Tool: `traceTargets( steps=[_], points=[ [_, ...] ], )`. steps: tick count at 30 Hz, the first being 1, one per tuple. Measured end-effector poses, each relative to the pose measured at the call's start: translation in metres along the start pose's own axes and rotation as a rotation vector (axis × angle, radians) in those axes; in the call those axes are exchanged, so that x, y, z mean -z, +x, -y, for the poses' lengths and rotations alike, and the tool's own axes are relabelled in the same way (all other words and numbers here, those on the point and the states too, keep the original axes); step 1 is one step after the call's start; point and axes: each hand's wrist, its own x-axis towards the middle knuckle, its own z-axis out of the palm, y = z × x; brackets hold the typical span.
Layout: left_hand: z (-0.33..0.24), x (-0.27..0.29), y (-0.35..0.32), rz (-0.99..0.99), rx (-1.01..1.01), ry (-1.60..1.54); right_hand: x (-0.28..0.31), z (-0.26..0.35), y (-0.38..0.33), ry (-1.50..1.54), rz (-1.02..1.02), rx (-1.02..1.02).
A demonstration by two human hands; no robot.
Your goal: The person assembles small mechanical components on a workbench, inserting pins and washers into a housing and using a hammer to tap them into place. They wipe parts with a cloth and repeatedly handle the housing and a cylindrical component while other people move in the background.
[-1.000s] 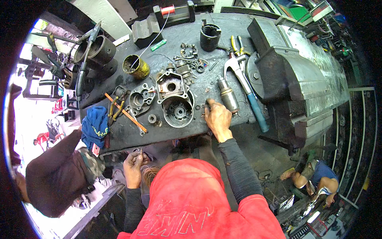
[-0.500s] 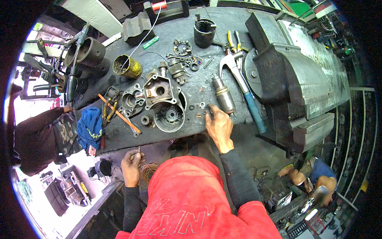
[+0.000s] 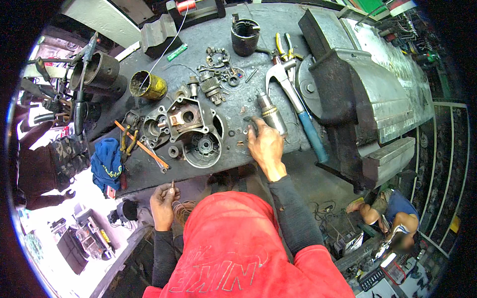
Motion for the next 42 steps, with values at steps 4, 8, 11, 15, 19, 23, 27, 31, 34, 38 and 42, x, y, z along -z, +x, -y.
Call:
traceTargets(
  steps=[4, 8, 11, 15, 19, 23, 27, 31, 34, 38, 42],
  points=[
    [-0.001, -0.001, 0.001, -0.003, -0.009, -0.009, 0.037, -0.006, -0.018, 0.000, 0.007, -0.169],
    [0.000, -0.001, 0.003, -0.006, 0.002, 0.015, 0.051, -0.015, -0.046, -0.018, 0.030, -0.120],
    [0.000, -0.004, 0.007, 0.013, 0.001, -0.007, 0.039, -0.018, -0.060, -0.023, 0.115, -0.123],
    [-0.002, -0.009, 0.010, 0.019, -0.005, -0.044, 0.013, -0.020, -0.061, -0.044, 0.021, -0.011],
    [-0.003, -0.008, 0.008, 0.017, -0.002, -0.059, -0.005, -0.024, -0.052, -0.169, -0.021, 0.021],
    [0.000, -0.002, 0.002, 0.003, 0.005, -0.051, -0.002, -0.018, -0.042, -0.043, -0.081, 0.027],
    [0.005, 0.005, -0.002, -0.011, -0.006, -0.010, 0.032, 0.001, -0.048, 1.045, 0.245, -0.703],
    [0.000, 0.004, -0.002, -0.017, 0.000, -0.021, 0.056, 0.014, -0.057, 1.187, 0.292, -0.688],
    [-0.015, -0.001, -0.002, 0.015, 0.027, -0.097, 0.054, 0.008, -0.059, 1.130, 0.315, -0.658],
    [-0.045, -0.007, -0.015, 0.059, 0.008, -0.211, 0.024, -0.012, -0.050, 0.320, 0.123, -0.295],
    [-0.075, -0.013, -0.032, 0.121, -0.127, -0.235, 0.008, -0.028, -0.040, -0.064, 0.182, -0.168]
  ],
)
